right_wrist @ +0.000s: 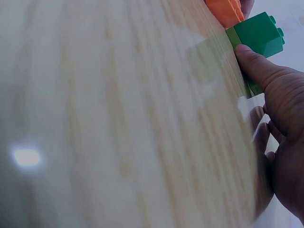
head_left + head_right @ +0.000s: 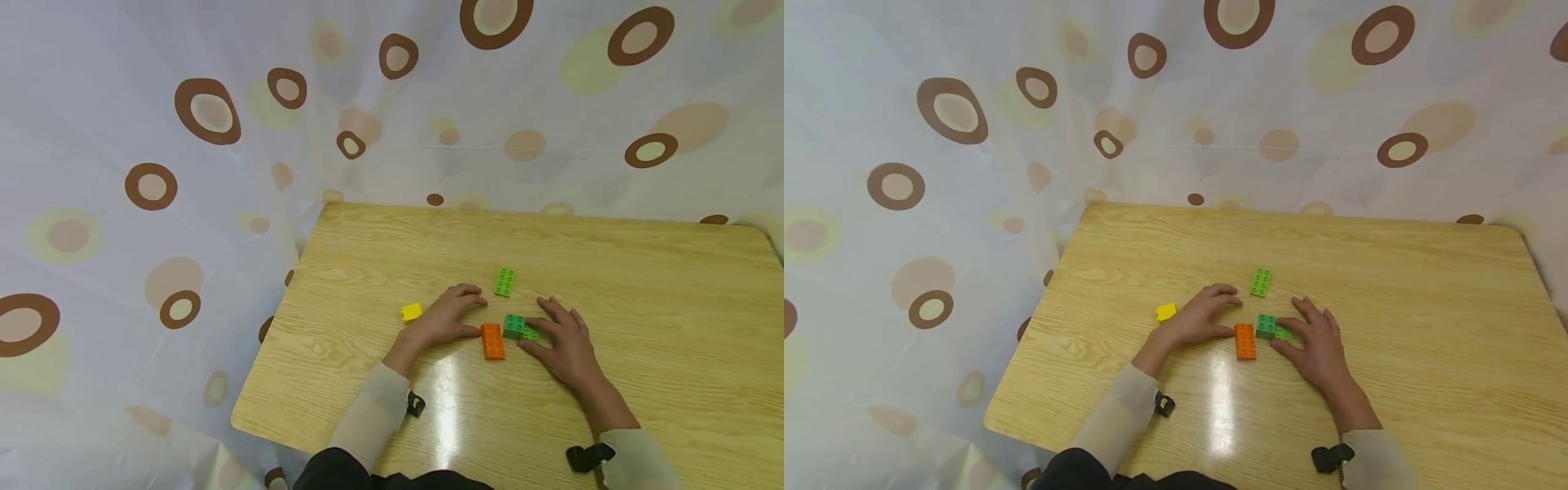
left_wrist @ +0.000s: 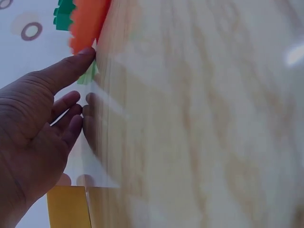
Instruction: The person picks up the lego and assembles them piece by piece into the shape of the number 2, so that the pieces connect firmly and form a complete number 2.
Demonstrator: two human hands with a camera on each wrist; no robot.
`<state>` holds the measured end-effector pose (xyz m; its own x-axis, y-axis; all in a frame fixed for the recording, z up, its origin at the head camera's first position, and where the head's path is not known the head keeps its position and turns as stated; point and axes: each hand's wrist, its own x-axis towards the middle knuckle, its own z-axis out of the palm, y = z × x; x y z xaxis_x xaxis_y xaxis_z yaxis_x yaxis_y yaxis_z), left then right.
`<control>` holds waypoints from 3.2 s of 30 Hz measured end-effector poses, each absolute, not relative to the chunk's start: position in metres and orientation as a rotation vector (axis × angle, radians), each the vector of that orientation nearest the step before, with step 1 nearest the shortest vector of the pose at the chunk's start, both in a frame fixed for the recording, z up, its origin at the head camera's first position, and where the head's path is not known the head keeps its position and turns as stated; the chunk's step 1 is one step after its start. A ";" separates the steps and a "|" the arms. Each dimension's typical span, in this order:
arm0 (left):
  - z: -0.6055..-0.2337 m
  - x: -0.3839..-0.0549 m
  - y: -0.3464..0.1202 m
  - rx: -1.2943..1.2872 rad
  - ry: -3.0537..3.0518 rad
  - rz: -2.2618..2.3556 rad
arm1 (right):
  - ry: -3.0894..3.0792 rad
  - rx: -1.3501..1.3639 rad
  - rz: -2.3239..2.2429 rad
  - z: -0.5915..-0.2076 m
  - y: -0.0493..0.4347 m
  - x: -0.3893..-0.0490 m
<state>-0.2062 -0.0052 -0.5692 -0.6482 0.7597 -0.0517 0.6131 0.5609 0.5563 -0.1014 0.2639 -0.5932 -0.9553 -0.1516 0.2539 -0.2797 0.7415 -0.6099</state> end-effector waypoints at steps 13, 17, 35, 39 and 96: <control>-0.568 -0.197 -0.016 1.218 2.436 0.632 | -2.746 0.359 1.012 -0.590 0.264 -0.101; -0.567 -0.193 -0.014 1.261 2.447 0.625 | -2.742 0.372 1.013 -0.590 0.263 -0.101; -0.568 -0.194 -0.011 1.336 2.479 0.622 | -2.717 0.371 1.009 -0.594 0.263 -0.103; -0.570 -0.198 -0.013 1.274 2.502 0.674 | -2.705 0.374 1.014 -0.594 0.263 -0.104; -0.571 -0.189 0.046 1.208 2.535 1.210 | -2.673 0.352 1.067 -0.598 0.266 -0.106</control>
<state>-0.1888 0.0459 -0.5707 -0.6847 0.6872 0.2427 0.6208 0.3756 0.6881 -0.1057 0.2665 -0.5984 -0.9418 -0.1325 0.3088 -0.3087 0.7040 -0.6396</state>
